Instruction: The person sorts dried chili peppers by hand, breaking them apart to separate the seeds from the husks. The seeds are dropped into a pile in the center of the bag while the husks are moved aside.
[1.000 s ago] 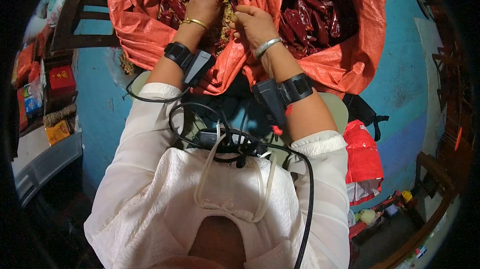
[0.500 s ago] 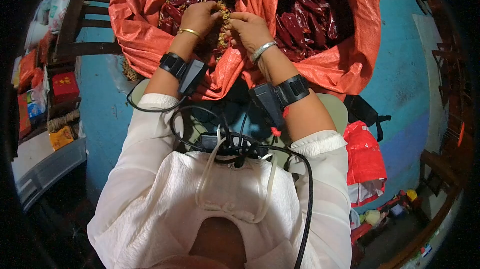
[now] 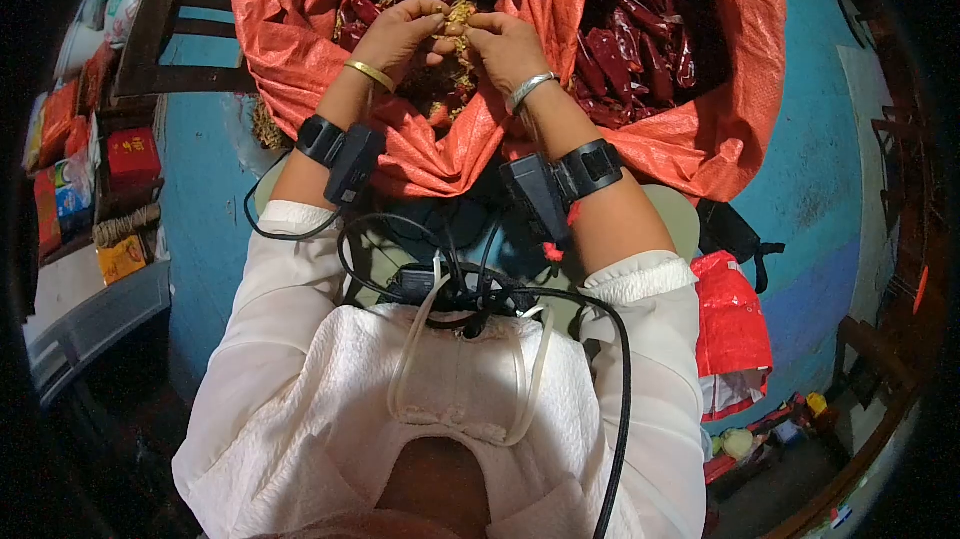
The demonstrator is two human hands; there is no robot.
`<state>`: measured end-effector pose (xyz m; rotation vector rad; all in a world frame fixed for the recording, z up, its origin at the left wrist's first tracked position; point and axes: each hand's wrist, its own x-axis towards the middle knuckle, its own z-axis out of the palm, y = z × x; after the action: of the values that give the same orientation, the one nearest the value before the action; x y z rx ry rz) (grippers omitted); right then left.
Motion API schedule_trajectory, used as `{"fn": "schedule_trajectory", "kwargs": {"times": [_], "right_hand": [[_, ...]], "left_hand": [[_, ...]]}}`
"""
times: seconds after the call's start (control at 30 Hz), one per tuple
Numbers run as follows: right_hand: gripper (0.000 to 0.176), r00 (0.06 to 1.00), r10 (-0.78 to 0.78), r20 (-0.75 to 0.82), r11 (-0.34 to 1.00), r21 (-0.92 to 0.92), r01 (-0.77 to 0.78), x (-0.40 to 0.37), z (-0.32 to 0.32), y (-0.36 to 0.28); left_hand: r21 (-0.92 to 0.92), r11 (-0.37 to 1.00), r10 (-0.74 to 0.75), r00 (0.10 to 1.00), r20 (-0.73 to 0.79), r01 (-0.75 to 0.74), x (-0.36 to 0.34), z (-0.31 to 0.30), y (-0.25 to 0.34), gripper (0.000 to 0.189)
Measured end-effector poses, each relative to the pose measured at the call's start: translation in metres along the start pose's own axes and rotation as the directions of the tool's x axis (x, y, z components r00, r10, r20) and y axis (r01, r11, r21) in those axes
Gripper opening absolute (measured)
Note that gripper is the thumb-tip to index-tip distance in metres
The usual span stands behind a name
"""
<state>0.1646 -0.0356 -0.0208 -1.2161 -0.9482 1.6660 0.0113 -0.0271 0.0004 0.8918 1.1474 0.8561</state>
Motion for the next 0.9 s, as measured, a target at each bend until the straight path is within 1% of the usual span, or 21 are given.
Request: {"fn": "schedule_trajectory", "kwargs": {"times": [0.03,0.1,0.13,0.2,0.23,0.27,0.3,0.33,0.37,0.4,0.47,0.53,0.57,0.6,0.67,0.7,0.77,0.8,0.83,0.87,0.9], "right_hand": [[0.026,1.000,0.003,0.002,1.000,0.000,-0.003,0.005,0.000,0.006],[0.027,0.984,-0.177,0.018,0.958,-0.227,0.176,0.017,-0.003,0.019],[0.027,0.985,-0.174,0.018,0.958,-0.229,0.173,0.022,-0.003,0.023],[0.029,0.981,-0.191,0.022,0.939,-0.288,0.189,0.028,-0.002,0.028],[0.029,0.982,-0.189,0.024,0.939,-0.289,0.188,0.031,-0.001,0.028],[0.030,0.978,-0.208,0.012,0.919,-0.338,0.200,0.034,-0.002,0.028],[0.030,0.974,-0.227,0.003,0.898,-0.387,0.210,0.035,-0.002,0.029],[0.030,0.974,-0.225,0.006,0.897,-0.388,0.210,0.037,-0.003,0.028],[0.030,0.980,-0.199,-0.001,0.907,-0.378,0.184,0.038,-0.003,0.028],[0.031,0.985,-0.173,-0.005,0.916,-0.368,0.159,0.039,-0.003,0.028],[0.031,0.985,-0.171,-0.003,0.906,-0.392,0.157,0.039,-0.001,0.026],[0.031,0.975,-0.223,0.003,0.872,-0.447,0.201,0.049,-0.004,0.035],[0.030,0.967,-0.255,0.014,0.846,-0.481,0.230,0.053,-0.005,0.040],[0.030,0.966,-0.257,0.022,0.845,-0.480,0.236,0.053,-0.002,0.038],[0.030,0.977,-0.214,0.014,0.882,-0.426,0.200,0.049,0.004,0.038],[0.030,0.987,-0.160,0.013,0.882,-0.448,0.149,0.045,0.008,0.032],[0.030,0.984,-0.175,0.024,0.882,-0.441,0.167,0.046,0.010,0.037],[0.030,0.982,-0.189,0.030,0.883,-0.433,0.183,0.047,0.010,0.039],[0.028,0.982,-0.182,0.044,0.886,-0.426,0.183,0.049,0.010,0.041],[0.028,0.982,-0.181,0.053,0.885,-0.427,0.186,0.049,0.009,0.042],[0.028,0.982,-0.180,0.057,0.898,-0.399,0.188,0.045,0.013,0.037]], "left_hand": [[-0.001,1.000,-0.003,1.000,-0.003,0.003,-0.001,-0.001,-0.001,0.017],[0.021,0.999,0.040,0.997,-0.059,-0.039,-0.002,-0.001,-0.003,0.017],[0.018,0.999,0.038,0.997,-0.060,-0.037,-0.002,-0.004,-0.004,0.017],[-0.002,0.990,0.143,0.989,-0.040,-0.143,-0.003,-0.010,-0.001,0.018],[0.086,0.984,0.167,0.978,-0.122,-0.158,-0.007,-0.010,0.001,0.018],[0.084,0.984,0.166,0.978,-0.124,-0.157,-0.009,-0.012,0.004,0.018],[0.169,0.953,0.276,0.949,-0.151,-0.250,-0.013,-0.015,0.008,0.018],[0.258,0.906,0.385,0.907,-0.168,-0.337,-0.017,-0.019,0.013,0.018],[0.227,0.914,0.379,0.907,-0.182,-0.336,-0.024,-0.025,0.020,0.018],[0.286,0.870,0.470,0.850,-0.238,-0.401,-0.033,-0.024,0.028,0.017],[0.344,0.805,0.587,0.734,-0.343,-0.483,-0.030,-0.058,0.029,0.014],[0.200,0.805,0.573,0.645,-0.506,-0.559,-0.046,-0.071,0.044,0.010],[0.093,0.761,0.595,0.633,-0.495,-0.643,-0.049,-0.090,0.043,0.011],[-0.002,0.711,0.559,0.568,-0.604,-0.703,-0.056,-0.093,0.047,0.011],[-0.124,0.618,0.498,0.509,-0.702,-0.776,-0.072,-0.106,0.049,0.011],[-0.120,0.617,0.499,0.504,-0.705,-0.778,-0.077,-0.117,0.048,0.011],[-0.371,0.539,0.279,0.576,-0.769,-0.756,-0.087,-0.152,0.037,0.010],[-0.367,0.539,0.275,0.570,-0.774,-0.758,-0.091,-0.173,0.031,0.010],[-0.489,0.462,0.176,0.617,-0.767,-0.740,-0.094,-0.197,0.023,0.011],[-0.595,0.368,0.084,0.663,-0.744,-0.714,-0.098,-0.222,0.014,0.013],[-0.741,0.118,0.071,0.750,-0.658,-0.661,-0.108,-0.229,0.016,0.024]]}}
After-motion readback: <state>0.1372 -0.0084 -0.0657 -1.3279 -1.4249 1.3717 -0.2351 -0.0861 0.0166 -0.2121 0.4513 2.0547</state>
